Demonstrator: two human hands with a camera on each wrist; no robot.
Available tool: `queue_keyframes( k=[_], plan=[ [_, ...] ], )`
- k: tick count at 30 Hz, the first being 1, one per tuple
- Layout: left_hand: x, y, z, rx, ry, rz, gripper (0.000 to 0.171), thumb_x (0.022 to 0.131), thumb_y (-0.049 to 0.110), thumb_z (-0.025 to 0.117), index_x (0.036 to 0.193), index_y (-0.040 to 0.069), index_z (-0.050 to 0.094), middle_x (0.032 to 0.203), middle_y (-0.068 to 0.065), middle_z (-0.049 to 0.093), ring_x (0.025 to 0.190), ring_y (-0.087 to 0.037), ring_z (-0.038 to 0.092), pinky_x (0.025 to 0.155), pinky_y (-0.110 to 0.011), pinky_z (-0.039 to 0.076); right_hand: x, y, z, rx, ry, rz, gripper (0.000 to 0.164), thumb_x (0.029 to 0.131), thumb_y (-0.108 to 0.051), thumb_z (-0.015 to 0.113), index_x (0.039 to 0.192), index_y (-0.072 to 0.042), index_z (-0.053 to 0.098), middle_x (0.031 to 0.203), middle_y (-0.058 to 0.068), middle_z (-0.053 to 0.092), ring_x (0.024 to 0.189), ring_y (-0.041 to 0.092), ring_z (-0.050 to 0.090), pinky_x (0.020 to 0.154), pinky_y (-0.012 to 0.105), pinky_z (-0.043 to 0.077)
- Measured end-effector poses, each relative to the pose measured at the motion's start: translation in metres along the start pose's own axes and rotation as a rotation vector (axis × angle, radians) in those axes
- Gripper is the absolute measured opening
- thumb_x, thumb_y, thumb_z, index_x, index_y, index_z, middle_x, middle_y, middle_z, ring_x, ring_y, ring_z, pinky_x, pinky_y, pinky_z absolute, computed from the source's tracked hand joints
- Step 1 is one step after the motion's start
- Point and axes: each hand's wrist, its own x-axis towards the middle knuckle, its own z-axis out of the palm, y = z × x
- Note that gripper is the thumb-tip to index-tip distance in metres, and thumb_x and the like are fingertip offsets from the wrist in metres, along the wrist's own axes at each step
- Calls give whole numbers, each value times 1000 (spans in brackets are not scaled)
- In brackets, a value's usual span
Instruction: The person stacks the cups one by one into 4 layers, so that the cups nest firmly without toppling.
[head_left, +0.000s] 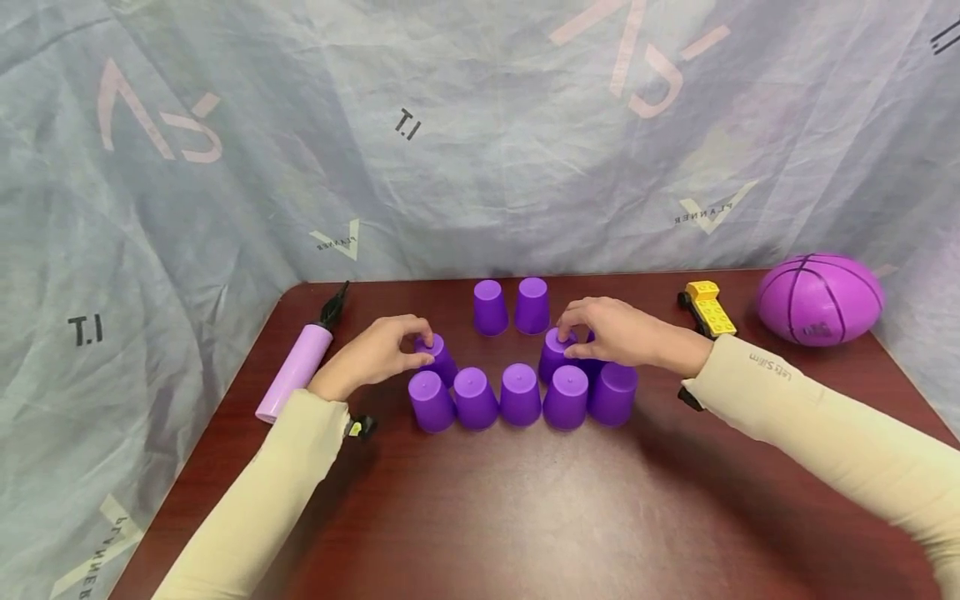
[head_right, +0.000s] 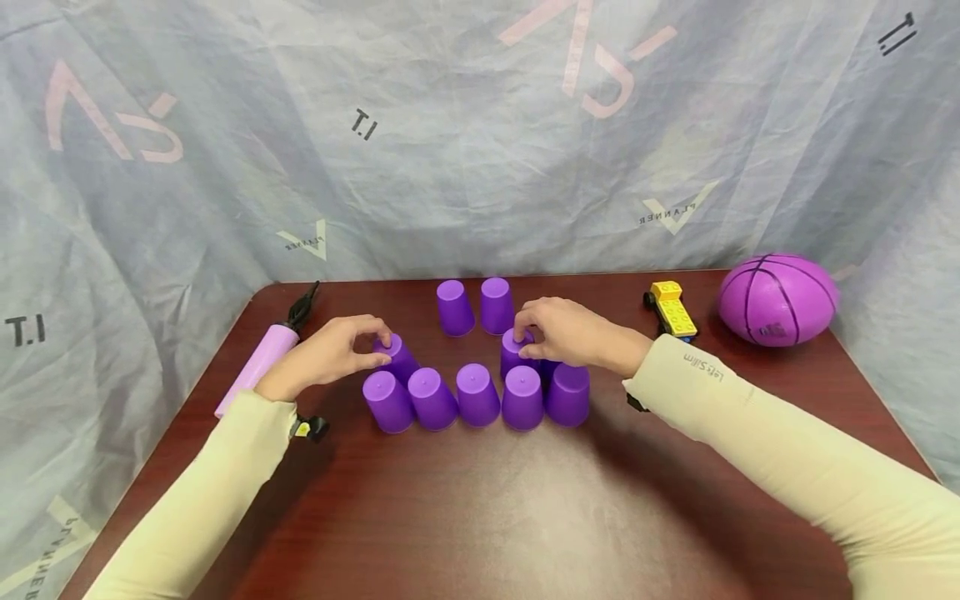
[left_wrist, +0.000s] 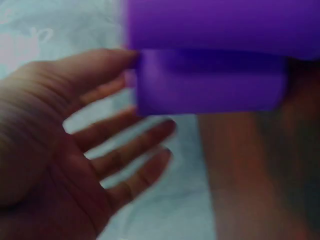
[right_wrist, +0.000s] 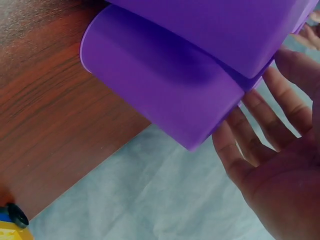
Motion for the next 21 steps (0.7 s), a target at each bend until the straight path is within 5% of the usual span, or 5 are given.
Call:
queue_keyframes(
  k=[7, 14, 21],
  plan=[
    [-8, -17, 17, -123, 145, 32, 19, 79, 18, 78, 90, 14, 63, 91, 5, 63, 86, -12, 58, 78, -36, 49, 2, 0, 4, 3, 31, 26, 19, 76, -14, 79, 91, -11, 67, 88, -2, 61, 74, 12, 54, 68, 32, 45],
    [-11, -17, 22, -147, 183, 36, 20, 79, 16, 78, 92, 14, 63, 93, 4, 63, 84, -11, 60, 76, -35, 51, 0, -1, 5, 7, 54, 54, 21, 75, -15, 80, 90, -11, 67, 87, -2, 62, 72, 11, 54, 66, 32, 45],
    [-2, -17, 16, -15, 224, 70, 21, 78, 21, 79, 90, 16, 62, 90, 5, 61, 83, -18, 59, 74, -39, 49, 1, 5, -4, -27, 83, 45, 22, 76, -20, 80, 92, -13, 67, 87, -1, 61, 78, 17, 55, 68, 34, 45]
  ],
)
